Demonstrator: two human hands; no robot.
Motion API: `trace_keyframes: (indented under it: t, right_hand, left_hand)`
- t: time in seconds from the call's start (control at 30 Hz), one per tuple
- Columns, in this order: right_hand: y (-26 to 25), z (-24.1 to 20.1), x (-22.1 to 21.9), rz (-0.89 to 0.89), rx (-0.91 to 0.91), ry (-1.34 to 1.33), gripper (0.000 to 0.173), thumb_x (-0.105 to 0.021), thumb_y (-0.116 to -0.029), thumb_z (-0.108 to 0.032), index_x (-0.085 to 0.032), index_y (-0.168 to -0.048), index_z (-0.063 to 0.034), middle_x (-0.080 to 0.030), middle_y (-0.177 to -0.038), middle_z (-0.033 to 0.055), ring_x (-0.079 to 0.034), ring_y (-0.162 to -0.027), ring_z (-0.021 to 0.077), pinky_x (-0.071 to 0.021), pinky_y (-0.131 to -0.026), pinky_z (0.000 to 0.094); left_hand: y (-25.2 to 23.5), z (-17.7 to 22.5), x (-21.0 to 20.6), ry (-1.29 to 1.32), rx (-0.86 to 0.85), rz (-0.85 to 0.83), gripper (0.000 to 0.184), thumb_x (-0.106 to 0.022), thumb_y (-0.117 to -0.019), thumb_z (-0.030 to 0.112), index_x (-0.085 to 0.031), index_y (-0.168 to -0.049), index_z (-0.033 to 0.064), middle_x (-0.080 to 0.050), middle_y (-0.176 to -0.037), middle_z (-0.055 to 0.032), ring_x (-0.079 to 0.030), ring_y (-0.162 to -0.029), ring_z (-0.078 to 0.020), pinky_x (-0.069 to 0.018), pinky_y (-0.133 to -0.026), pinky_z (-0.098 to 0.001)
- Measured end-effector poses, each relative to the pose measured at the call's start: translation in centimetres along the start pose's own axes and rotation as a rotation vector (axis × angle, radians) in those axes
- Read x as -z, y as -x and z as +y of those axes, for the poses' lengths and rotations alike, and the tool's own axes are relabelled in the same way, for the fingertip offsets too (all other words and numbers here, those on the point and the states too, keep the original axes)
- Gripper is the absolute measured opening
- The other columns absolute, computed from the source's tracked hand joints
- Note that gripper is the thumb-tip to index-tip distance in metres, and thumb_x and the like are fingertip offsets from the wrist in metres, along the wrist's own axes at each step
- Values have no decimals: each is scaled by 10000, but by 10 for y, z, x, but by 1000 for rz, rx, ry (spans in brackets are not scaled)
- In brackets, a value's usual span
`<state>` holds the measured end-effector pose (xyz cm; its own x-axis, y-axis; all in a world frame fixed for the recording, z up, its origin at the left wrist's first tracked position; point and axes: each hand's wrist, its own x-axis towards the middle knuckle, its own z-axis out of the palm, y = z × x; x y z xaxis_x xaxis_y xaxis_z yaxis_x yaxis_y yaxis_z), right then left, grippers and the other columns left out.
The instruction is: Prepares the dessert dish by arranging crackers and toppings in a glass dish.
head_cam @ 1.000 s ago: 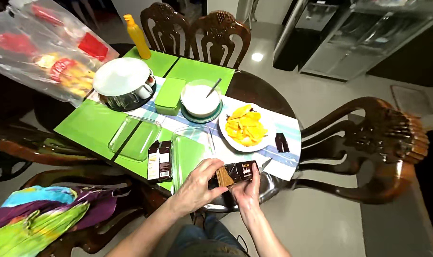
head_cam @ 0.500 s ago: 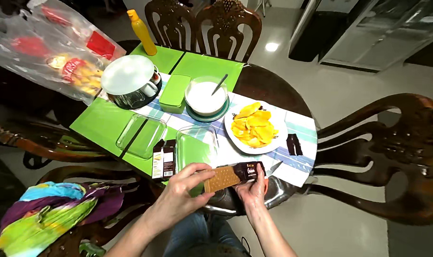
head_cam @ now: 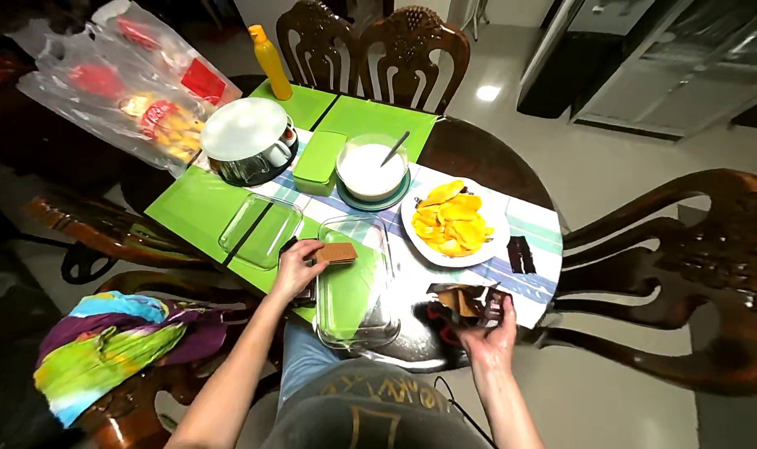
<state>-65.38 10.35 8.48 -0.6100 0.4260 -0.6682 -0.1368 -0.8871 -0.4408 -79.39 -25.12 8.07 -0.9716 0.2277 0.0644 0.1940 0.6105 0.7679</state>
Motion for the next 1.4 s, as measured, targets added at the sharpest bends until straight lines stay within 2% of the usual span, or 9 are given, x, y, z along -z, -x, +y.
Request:
trace_keyframes:
  t: [0.1,0.2,0.43,0.6,0.7,0.87,1.0,1.17,1.4]
  right_hand:
    - [0,-5,8,18,51,-7,421,-381,-1012,-571,-561,-1184,-231,-662,-1112,20,-648,-1079,217,-542,-868,586]
    - [-1,-6,16,25,78,-46,391,-373,-1017,-565,-571,-1112,-242,-672,-1051,-6,-664,-1031,189,-558,-849,561]
    - [-11,-7,31,55,55,-63,488,-358,-998,-615,-545,-1229,-228,-647,-1182,27,-630,-1136,232,-530,-896,608]
    - [-14,-8,28,83,74,-41,491,-358,-996,-617,-547,-1233,-230,-645,-1190,29,-626,-1145,238,-525,-895,614]
    - [-14,-10,29,85,86,-50,482,-358,-1000,-609,-552,-1234,-235,-646,-1199,27,-626,-1152,236,-523,-902,617]
    - [-13,-10,36,101,95,-67,480,-348,-1006,-604,-533,-1253,-237,-637,-1205,20,-621,-1160,222,-526,-910,609]
    - [-10,-10,41,121,106,-62,480,-346,-1008,-607,-532,-1266,-249,-637,-1214,12,-620,-1164,212,-533,-909,584]
    - [-9,-11,49,119,107,-78,487,-346,-1007,-624,-527,-1280,-263,-633,-1230,0,-613,-1180,198,-534,-922,576]
    - [-13,-2,46,81,159,-100,396,-330,-1033,-566,-574,-1060,-255,-684,-1023,-34,-675,-1010,160,-571,-837,534]
  left_hand:
    - [-29,-33,-41,190,34,-6,455,-821,-842,157,-686,-1249,2,-639,-1332,-165,-656,-1191,-219,-575,-995,-352]
    - [-49,-47,-58,206,47,-66,468,-798,-859,112,-657,-1289,-6,-616,-1363,-178,-634,-1232,-233,-560,-1026,-360]
    - [-80,-58,-66,-203,26,-277,521,-677,-872,50,-558,-1375,-13,-570,-1381,-239,-525,-1332,-364,-418,-1146,-483]
    - [-87,-47,-73,-468,101,-359,468,-644,-926,139,-570,-1374,25,-547,-1408,-226,-461,-1379,-406,-445,-1108,-521]
    - [-89,-35,-76,-546,122,-376,479,-694,-922,177,-588,-1365,25,-504,-1456,-229,-416,-1412,-421,-447,-1100,-544]
    - [-105,-30,-90,-562,-96,-475,529,-746,-876,130,-585,-1373,45,-544,-1444,-199,-475,-1383,-389,-428,-1099,-573]
    - [-117,-37,-96,-583,-116,-542,525,-709,-883,102,-566,-1386,45,-589,-1386,-200,-521,-1335,-395,-443,-1072,-586]
    - [-115,-33,-94,-627,-103,-454,456,-667,-913,78,-584,-1358,27,-610,-1352,-201,-560,-1296,-389,-486,-1034,-559]
    - [-103,-52,-86,-511,-142,-354,455,-650,-941,116,-590,-1388,50,-616,-1380,-167,-555,-1327,-335,-448,-1112,-486]
